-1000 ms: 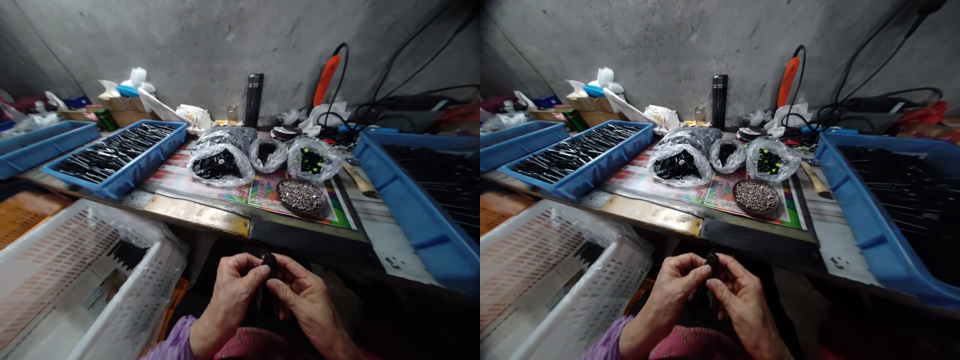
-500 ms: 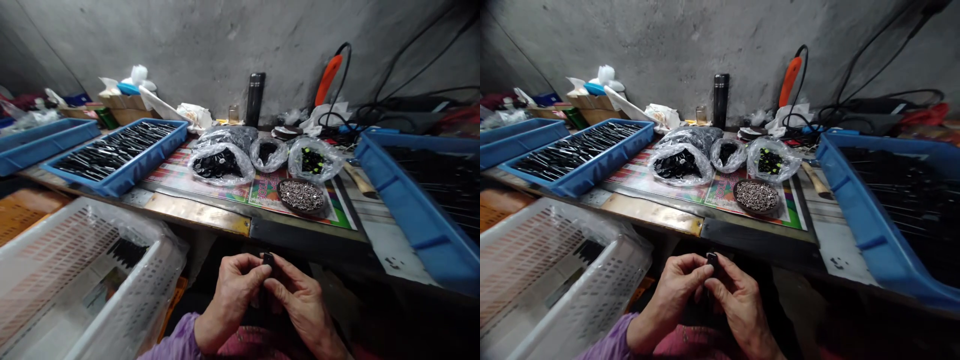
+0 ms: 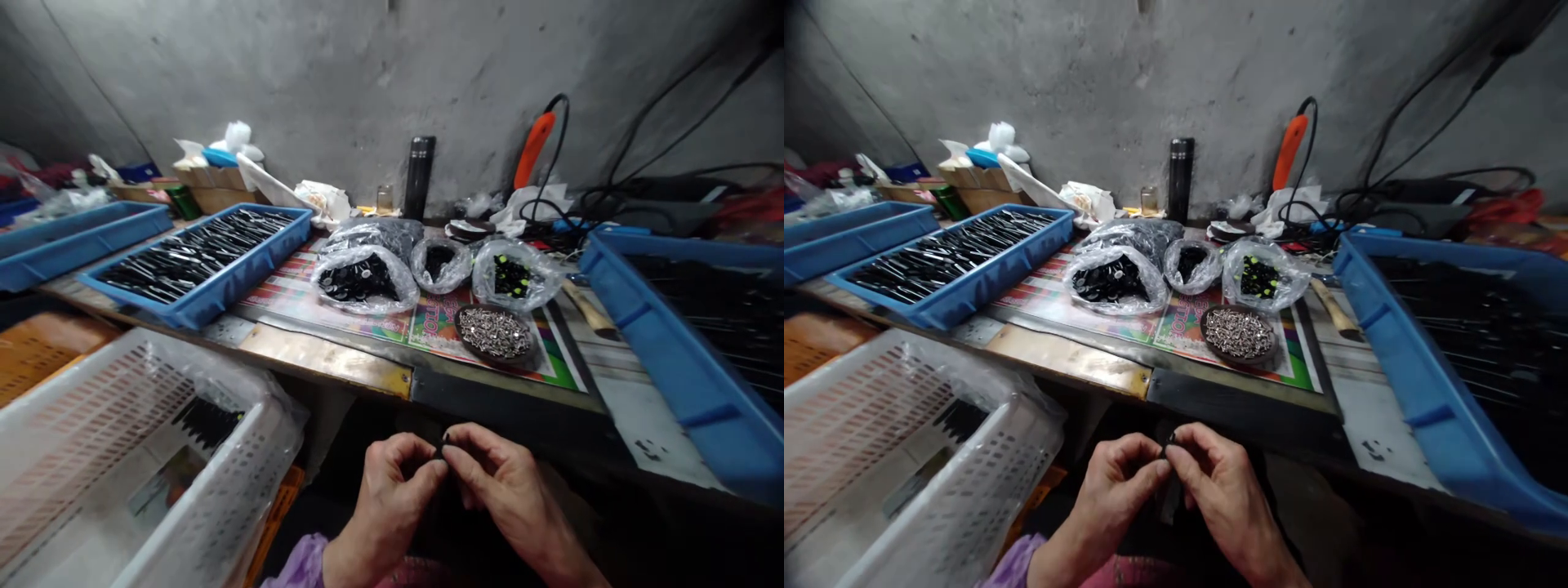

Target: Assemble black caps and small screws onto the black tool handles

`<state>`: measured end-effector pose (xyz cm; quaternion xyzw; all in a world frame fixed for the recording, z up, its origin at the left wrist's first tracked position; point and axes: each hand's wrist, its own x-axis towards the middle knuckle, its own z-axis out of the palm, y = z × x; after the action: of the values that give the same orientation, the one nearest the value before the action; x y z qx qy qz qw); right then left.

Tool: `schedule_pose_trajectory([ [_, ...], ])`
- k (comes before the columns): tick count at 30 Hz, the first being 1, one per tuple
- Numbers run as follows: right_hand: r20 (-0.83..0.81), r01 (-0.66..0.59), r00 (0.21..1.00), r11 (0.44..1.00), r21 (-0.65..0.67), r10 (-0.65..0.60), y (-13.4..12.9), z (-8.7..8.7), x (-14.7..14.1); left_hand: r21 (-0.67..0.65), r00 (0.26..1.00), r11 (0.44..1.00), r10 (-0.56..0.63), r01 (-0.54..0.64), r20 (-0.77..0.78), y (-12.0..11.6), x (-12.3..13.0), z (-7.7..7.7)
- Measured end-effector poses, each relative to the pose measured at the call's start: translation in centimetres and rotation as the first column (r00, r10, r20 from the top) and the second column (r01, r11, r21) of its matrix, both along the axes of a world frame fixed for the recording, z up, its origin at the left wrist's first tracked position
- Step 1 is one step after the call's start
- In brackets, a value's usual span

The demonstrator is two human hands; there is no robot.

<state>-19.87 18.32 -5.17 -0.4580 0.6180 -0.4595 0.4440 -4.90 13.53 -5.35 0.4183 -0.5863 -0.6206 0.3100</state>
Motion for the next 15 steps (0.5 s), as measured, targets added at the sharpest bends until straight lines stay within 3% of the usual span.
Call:
schedule_pose_trajectory([
  [4, -0.014, -0.004, 1.0, 0.999, 0.034, 0.005, -0.1, 0.2, 0.5, -0.056, 1.0, 0.998, -0.003, 0.004, 0.023, 0.0, -0.1, 0.2],
  [7, 0.041, 0.049, 0.998, 0.999, 0.024, -0.05, -0.3, 0.2, 0.7, -0.087, 0.998, 0.996, -0.029, 0.025, -0.055, -0.4, -0.2, 0.6],
  [12, 0.16, 0.05, 0.986, 0.998, 0.035, -0.055, -1.0, -0.3, 0.5, 0.224, 0.94, 0.957, -0.108, 0.187, -0.324, -0.9, -0.8, 0.5],
  [15, 0.182, 0.04, 0.982, 0.999, 0.028, -0.044, -1.6, -0.4, 0.8, 0.268, 0.934, 0.95, -0.056, 0.158, -0.352, -1.2, -0.8, 0.4],
])
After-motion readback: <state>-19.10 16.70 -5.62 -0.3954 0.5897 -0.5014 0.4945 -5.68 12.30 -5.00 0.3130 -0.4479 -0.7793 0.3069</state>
